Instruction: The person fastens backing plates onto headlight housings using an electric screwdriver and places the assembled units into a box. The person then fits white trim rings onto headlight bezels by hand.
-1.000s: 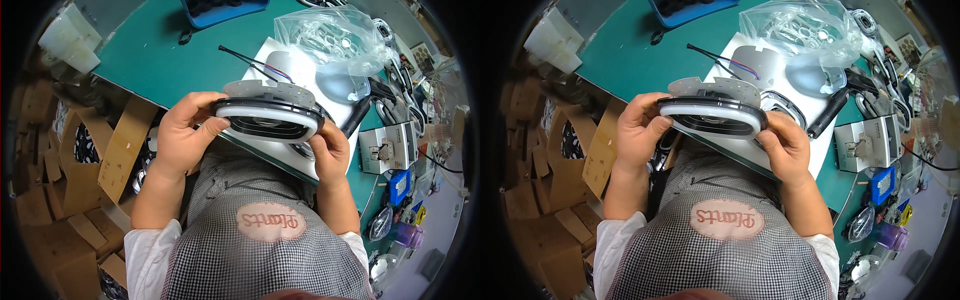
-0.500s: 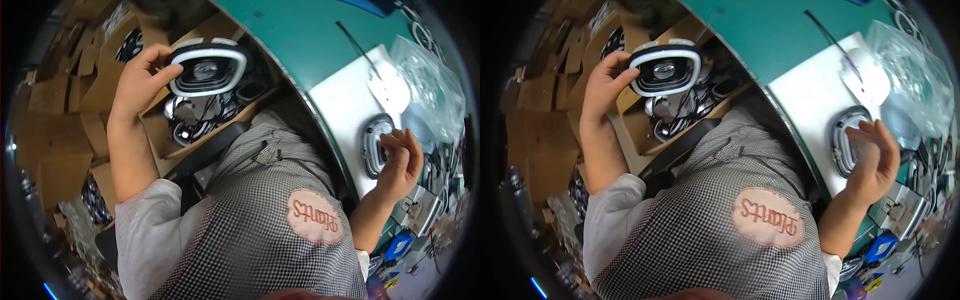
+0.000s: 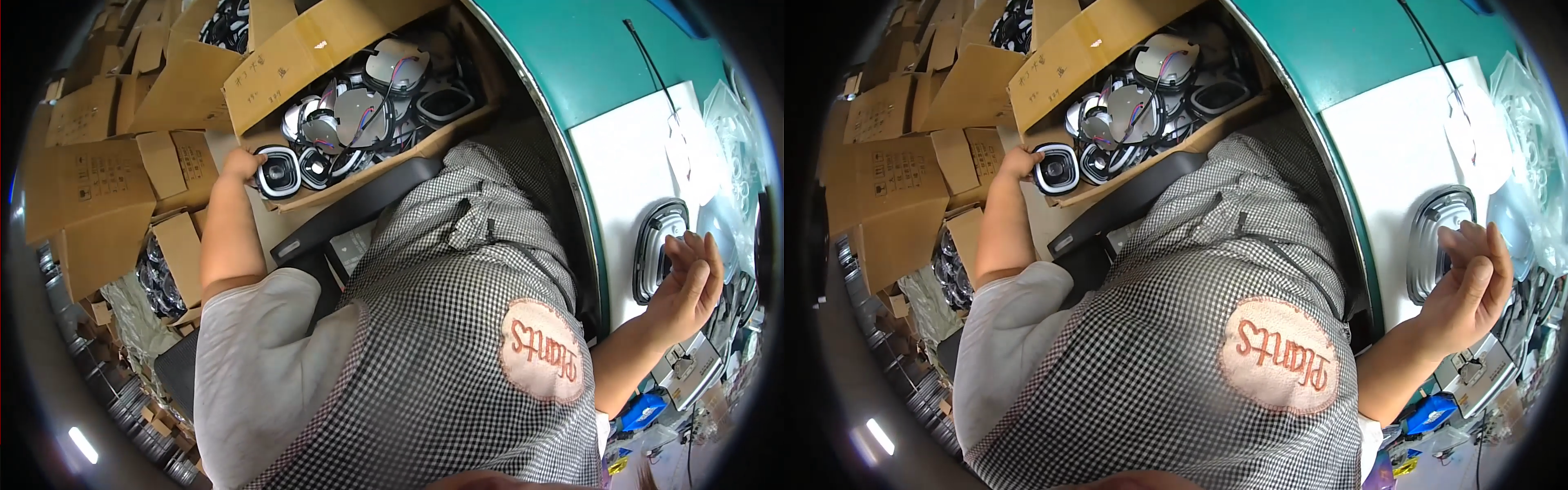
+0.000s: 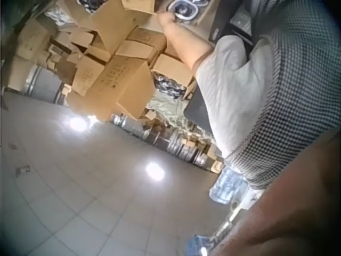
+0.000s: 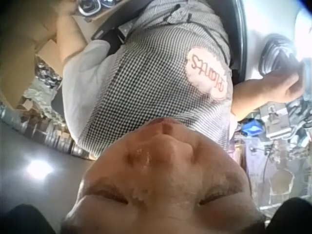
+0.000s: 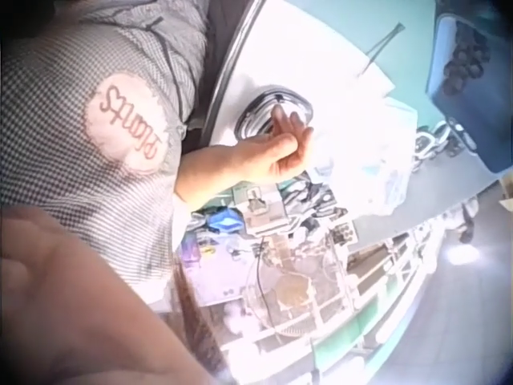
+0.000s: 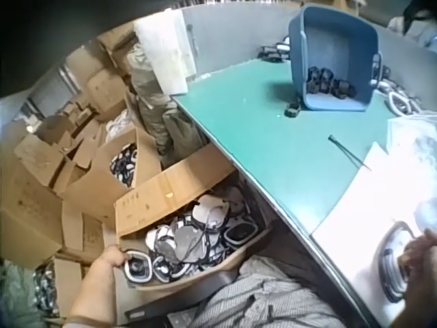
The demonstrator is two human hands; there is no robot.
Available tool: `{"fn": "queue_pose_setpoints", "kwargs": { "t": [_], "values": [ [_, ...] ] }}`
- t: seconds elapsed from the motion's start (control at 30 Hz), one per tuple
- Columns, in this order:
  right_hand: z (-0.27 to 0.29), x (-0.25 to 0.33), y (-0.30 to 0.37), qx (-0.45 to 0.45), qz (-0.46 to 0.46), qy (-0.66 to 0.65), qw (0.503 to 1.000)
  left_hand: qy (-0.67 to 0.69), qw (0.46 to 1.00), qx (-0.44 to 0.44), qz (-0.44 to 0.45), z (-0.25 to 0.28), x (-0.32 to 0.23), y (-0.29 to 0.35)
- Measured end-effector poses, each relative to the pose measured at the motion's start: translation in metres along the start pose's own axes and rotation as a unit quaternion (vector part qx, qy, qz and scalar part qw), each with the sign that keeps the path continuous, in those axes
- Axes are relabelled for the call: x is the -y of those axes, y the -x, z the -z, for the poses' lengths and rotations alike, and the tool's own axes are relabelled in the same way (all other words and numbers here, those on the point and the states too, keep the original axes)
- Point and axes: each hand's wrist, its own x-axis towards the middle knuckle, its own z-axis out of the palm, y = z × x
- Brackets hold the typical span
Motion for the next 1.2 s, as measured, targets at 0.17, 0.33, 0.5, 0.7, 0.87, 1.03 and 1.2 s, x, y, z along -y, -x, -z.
{"fn": "queue_pose_setpoints", "kwargs": {
  "t": [0.17,0.33,0.5,0.7,0.87,1.03,1.2],
  "values": [
    [-0.002,0.002,0.001,0.013,-0.002,-0.007,1.0,-0.078,0.996,-0.032,-0.004,-0.021,0.018,-0.019],
    [0.006,0.0,0.002,0.013,-0.005,-0.002,1.0,-0.104,0.977,-0.186,-0.009,0.007,0.011,-0.034],
    [0.021,-0.003,0.001,-0.002,-0.014,0.009,1.0,0.048,0.96,-0.254,-0.104,0.046,-0.037,-0.019],
    [0.053,0.0,-0.002,-0.061,-0.027,0.052,0.996,0.164,0.892,-0.34,-0.249,0.076,-0.131,0.036],
    [0.064,0.007,0.003,-0.167,-0.092,0.242,0.951,0.231,0.782,-0.352,-0.46,0.064,-0.23,0.108],
    [0.067,0.0,0.004,-0.163,-0.136,0.354,0.911,0.297,0.726,-0.215,-0.582,0.046,-0.282,0.169],
    [0.083,0.016,0.0,-0.218,-0.153,0.455,0.85,0.298,0.649,-0.083,-0.695,0.024,-0.341,0.233]
  ]
}}
